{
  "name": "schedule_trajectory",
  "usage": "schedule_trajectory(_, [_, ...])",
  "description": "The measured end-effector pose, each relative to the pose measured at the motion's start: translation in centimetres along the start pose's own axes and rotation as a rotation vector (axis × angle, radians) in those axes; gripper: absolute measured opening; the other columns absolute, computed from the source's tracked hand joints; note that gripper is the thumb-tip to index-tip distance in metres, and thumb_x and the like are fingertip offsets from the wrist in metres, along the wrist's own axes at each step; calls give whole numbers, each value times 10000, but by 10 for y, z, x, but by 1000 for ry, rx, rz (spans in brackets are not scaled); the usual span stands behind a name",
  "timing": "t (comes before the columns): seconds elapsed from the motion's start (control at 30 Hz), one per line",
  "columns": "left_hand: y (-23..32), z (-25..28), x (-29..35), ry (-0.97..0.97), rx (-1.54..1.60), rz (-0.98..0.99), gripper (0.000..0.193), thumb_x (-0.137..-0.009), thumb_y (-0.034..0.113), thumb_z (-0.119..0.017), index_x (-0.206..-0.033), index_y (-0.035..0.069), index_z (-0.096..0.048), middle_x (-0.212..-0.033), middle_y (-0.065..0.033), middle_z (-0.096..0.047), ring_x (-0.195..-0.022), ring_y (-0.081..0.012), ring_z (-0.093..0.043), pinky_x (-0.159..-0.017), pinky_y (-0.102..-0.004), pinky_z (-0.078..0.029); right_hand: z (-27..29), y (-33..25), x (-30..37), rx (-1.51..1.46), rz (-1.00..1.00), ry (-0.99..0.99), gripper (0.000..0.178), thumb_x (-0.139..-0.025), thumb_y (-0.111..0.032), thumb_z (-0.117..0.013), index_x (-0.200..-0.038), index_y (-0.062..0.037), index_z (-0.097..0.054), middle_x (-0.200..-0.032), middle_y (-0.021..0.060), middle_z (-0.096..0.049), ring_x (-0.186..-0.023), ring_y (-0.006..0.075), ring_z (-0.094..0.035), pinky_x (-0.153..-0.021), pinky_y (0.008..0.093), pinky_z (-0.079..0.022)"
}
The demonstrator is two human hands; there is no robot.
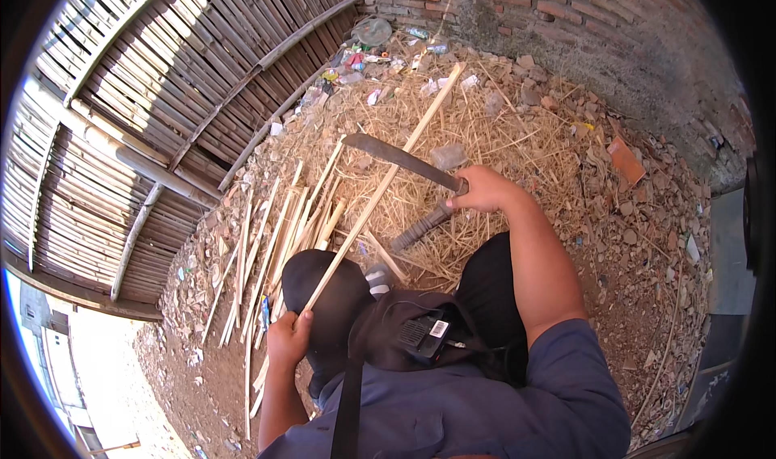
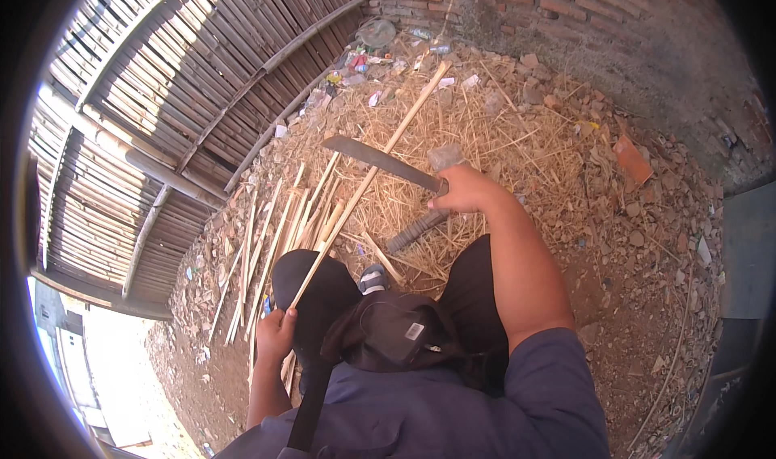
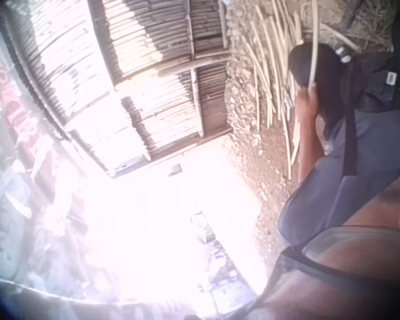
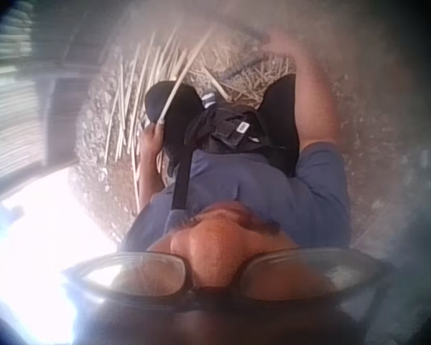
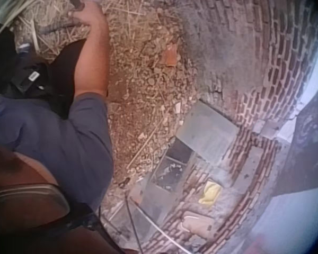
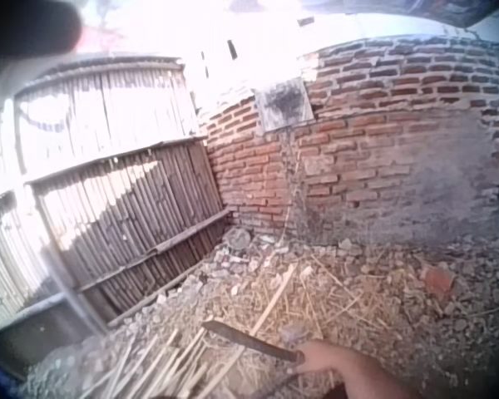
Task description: The person sits on the ground and uses a machete to split long bamboo poles into thin strips. They hold the pole with one hand and repeatedly strike it with the machete to separate the fibers.
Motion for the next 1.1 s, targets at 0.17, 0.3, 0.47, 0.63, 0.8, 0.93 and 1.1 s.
schedule_trajectory(0.17, [0, 0, 0, 3, -2, -4, 588, -929, 515, -657, -672, 2, -529, -621, -235, -566, -591, -427, -579, -571, -496, -435, -1, 3, -1, -21, -4, -5, 534, -772, -376, -826, -1111, 18, -702, -979, 194, -728, -922, 310, -710, -829, 393, -535])
schedule_trajectory(0.3, [-1, 0, 0, -4, 10, 5, 596, -929, 522, -655, -670, 2, -524, -612, -227, -559, -575, -416, -565, -565, -489, -429, 0, 1, 0, -13, 1, -15, 509, -771, -374, -828, -1079, 13, -707, -950, 179, -731, -895, 292, -713, -811, 391, -535])
schedule_trajectory(0.47, [-2, 0, -1, -17, 37, 16, 603, -929, 527, -655, -669, 0, -519, -609, -222, -557, -569, -398, -559, -564, -481, -425, 3, -3, 4, -14, 0, -17, 517, -771, -375, -829, -1088, 15, -707, -947, 180, -731, -888, 289, -713, -805, 392, -534])
schedule_trajectory(0.63, [-7, -2, -1, -10, 33, 5, 614, -931, 538, -648, -667, 0, -515, -607, -219, -552, -562, -385, -548, -563, -481, -420, 0, -1, 0, 2, 23, -3, 551, -774, -375, -827, -1127, 27, -697, -957, 188, -729, -896, 294, -712, -808, 396, -535])
schedule_trajectory(0.8, [-5, -3, -3, -13, 29, -2, 621, -932, 545, -645, -662, 2, -511, -598, -214, -545, -549, -380, -540, -554, -480, -411, 1, 1, 2, -17, 5, -21, 553, -777, -371, -828, -1126, 36, -696, -944, 194, -727, -885, 299, -714, -797, 394, -537])
schedule_trajectory(0.93, [-3, -1, 0, -18, 27, 9, 618, -932, 539, -649, -658, 3, -511, -592, -208, -542, -543, -372, -539, -549, -478, -408, -1, 1, 1, -30, 20, -22, 528, -781, -363, -829, -1109, 32, -702, -928, 191, -727, -864, 296, -716, -782, 392, -539])
schedule_trajectory(1.1, [-2, -2, -1, -13, 36, 17, 614, -932, 535, -652, -657, 5, -514, -586, -203, -537, -540, -365, -539, -544, -472, -408, 0, 2, 2, -29, 2, -27, 491, -791, -352, -827, -1082, 23, -705, -915, 177, -728, -849, 278, -715, -764, 383, -536])
Point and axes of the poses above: each hand's wrist, its own x-axis away from the middle knuckle, its own z-axis out of the back of the hand, y = z × x, the point moved 3 cm from there along -x, towards the middle knuckle
